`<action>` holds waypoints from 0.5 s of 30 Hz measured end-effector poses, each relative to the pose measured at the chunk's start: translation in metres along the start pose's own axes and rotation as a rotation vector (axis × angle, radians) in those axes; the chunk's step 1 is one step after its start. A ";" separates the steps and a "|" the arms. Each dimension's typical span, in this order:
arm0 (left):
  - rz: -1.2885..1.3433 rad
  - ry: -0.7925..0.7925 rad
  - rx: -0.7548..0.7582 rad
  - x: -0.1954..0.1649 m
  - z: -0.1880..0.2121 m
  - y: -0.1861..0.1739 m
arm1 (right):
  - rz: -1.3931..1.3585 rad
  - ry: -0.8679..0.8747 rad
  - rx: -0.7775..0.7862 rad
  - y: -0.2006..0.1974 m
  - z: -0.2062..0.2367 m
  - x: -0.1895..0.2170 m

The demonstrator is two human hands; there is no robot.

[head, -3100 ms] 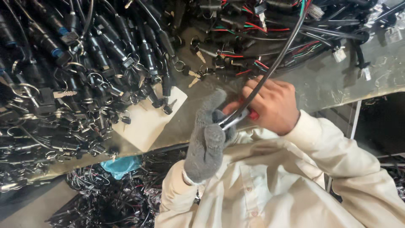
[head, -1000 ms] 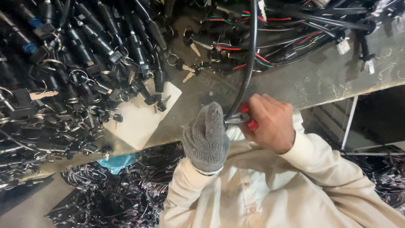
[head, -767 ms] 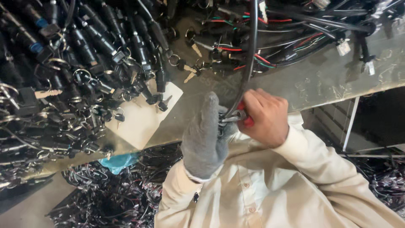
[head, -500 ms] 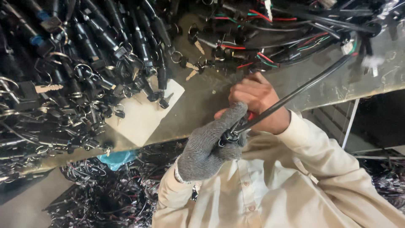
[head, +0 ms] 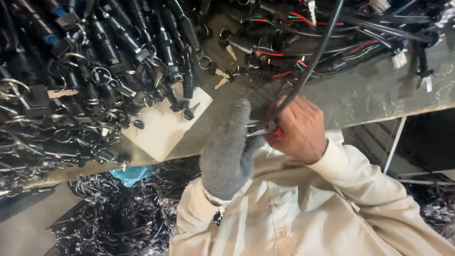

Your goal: The person holds a black cable at a workbench and uses red-handled pliers to cut and strip the outer insulation from its ends, exposing inner red and green wires. They reposition the cable repeatedly and work on each end one at a time, with piles of similar cable assemblies around the bench.

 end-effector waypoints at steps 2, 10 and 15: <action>-0.109 -0.062 0.002 0.010 -0.014 -0.018 | 0.065 -0.066 -0.062 -0.007 -0.011 0.004; -1.104 -0.007 -0.043 0.058 -0.102 -0.062 | 0.192 -0.229 -0.213 -0.071 -0.045 0.025; -0.595 0.076 0.076 0.040 -0.078 -0.006 | 0.593 -0.224 -0.353 -0.099 -0.093 -0.051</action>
Point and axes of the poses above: each hand's wrist, its own z-axis away from the middle knuckle, its own y-axis out of the palm, x = y × z, the point moved 10 cm from there along -z, towards the middle knuckle, and after that the axes turned 6 degrees about -x, right-handed, at the moved point
